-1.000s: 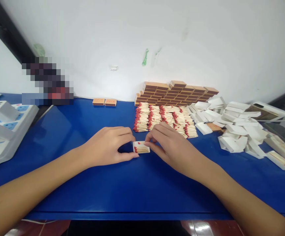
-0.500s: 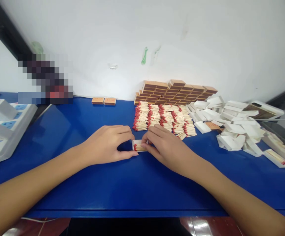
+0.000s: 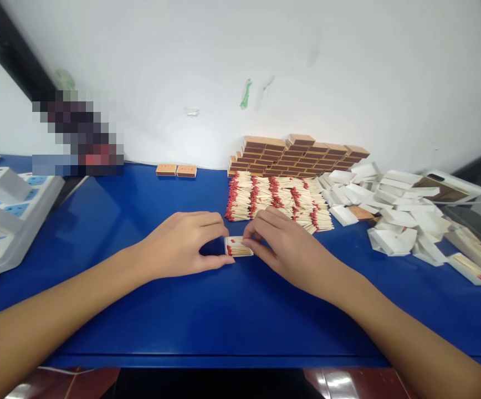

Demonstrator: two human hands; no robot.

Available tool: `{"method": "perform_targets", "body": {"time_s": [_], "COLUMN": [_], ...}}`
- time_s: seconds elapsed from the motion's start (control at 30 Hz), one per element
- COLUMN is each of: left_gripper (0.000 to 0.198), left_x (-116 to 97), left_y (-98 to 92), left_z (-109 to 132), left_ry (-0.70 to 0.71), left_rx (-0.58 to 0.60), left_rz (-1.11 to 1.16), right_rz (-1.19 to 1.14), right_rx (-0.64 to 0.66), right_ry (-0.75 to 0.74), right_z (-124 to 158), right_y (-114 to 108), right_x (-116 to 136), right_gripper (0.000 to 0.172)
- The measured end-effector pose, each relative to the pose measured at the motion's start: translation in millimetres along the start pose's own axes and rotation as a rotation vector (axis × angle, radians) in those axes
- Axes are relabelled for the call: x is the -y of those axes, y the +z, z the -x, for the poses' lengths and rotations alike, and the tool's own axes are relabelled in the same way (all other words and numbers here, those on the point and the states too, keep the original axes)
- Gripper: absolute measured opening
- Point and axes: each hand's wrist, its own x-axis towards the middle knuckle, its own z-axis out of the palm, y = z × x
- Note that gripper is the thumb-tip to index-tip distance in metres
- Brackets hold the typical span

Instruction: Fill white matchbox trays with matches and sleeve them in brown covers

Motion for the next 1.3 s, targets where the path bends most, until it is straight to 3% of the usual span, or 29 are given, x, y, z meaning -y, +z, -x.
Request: {"method": "perform_targets", "body": {"time_s": [1.3], "left_gripper": [0.03], "left_x": [0.4], "left_y": [-1.1], "left_z": [-0.2], "left_ry": [0.043], "left_rx": [-0.033], "left_rz": [-0.017], "right_rz": [-0.024], "right_rx": [0.002], "right_ry": [0.001], "right_z": [1.1], "right_y": [-2.3], "right_x": [0.0], "right_gripper": [0.008]}}
